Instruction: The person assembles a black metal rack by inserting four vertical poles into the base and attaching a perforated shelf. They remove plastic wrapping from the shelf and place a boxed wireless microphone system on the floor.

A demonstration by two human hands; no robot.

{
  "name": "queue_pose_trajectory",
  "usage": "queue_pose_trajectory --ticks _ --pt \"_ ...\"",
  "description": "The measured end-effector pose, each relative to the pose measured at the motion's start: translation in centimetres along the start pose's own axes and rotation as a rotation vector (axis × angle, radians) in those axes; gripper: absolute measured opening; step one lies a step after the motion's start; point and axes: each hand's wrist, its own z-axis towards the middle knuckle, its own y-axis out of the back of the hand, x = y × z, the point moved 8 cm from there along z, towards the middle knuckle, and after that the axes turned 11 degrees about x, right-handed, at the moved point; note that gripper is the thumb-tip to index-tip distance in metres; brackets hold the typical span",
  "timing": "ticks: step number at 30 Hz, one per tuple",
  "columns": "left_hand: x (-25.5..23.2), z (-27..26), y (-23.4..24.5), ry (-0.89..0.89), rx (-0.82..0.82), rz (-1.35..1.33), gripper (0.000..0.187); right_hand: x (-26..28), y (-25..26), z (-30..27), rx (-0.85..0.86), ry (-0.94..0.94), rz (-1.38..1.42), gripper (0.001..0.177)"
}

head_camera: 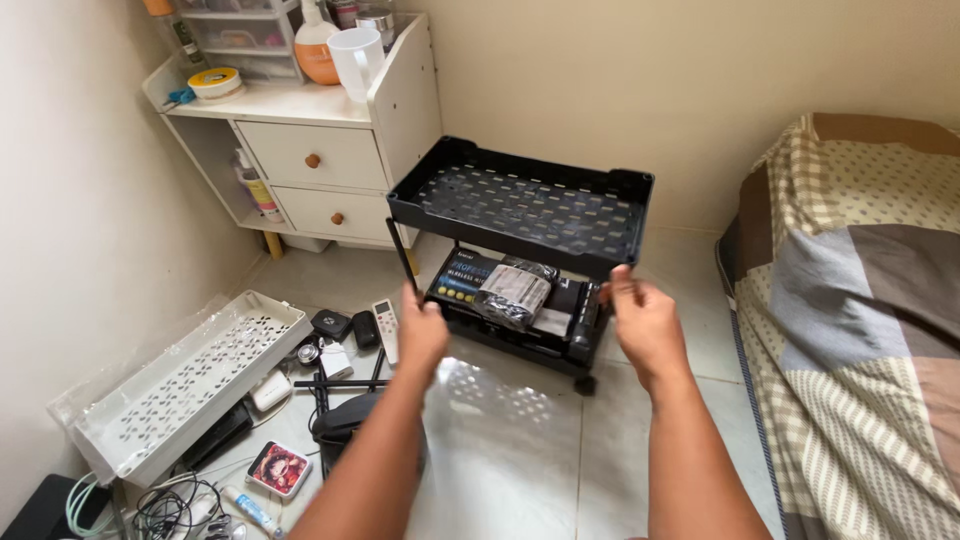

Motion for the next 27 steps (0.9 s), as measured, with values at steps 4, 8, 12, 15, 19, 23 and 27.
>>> queue_pose_trajectory --ticks 4,8,12,15,19,23,27 --pt "-3.8 -7.0 -5.6 -0.461 0.058 0.118 0.059 1.0 -4.4 -1.3 0.449 -0.106 -0.052 0.036" --pt "-5.6 -12.0 -9.1 -0.545 0.229 0.085 0.042 1.0 -7.0 -2.9 0.762 -0.131 0.119 0.039" --pt "-6.6 -13.1 -8.9 -0.504 0.199 -0.006 0.027 -1.7 -6.0 -1.3 0.481 -0.204 -0.040 0.015" --pt "-6.1 -12.9 -8.7 -0.433 0.185 0.109 0.022 -3.5 -7.6 -0.5 0.537 -0.150 -0.354 0.023" --pt "-5.3 -13.2 -8.7 -0.514 0.266 0.051 0.020 -6.0 -11.0 0.2 0.696 -0.063 -0.568 0.018" --pt "-4.4 -13.6 -7.7 -0.461 0.157 0.125 0.019 -8.0 -12.0 1.8 0.700 -0.006 -0.704 0.025" --pt "-3.7 -13.4 -7.9 -0.383 0.125 0.080 0.018 -9.6 -12.4 3.5 0.657 0.036 -0.790 0.023"
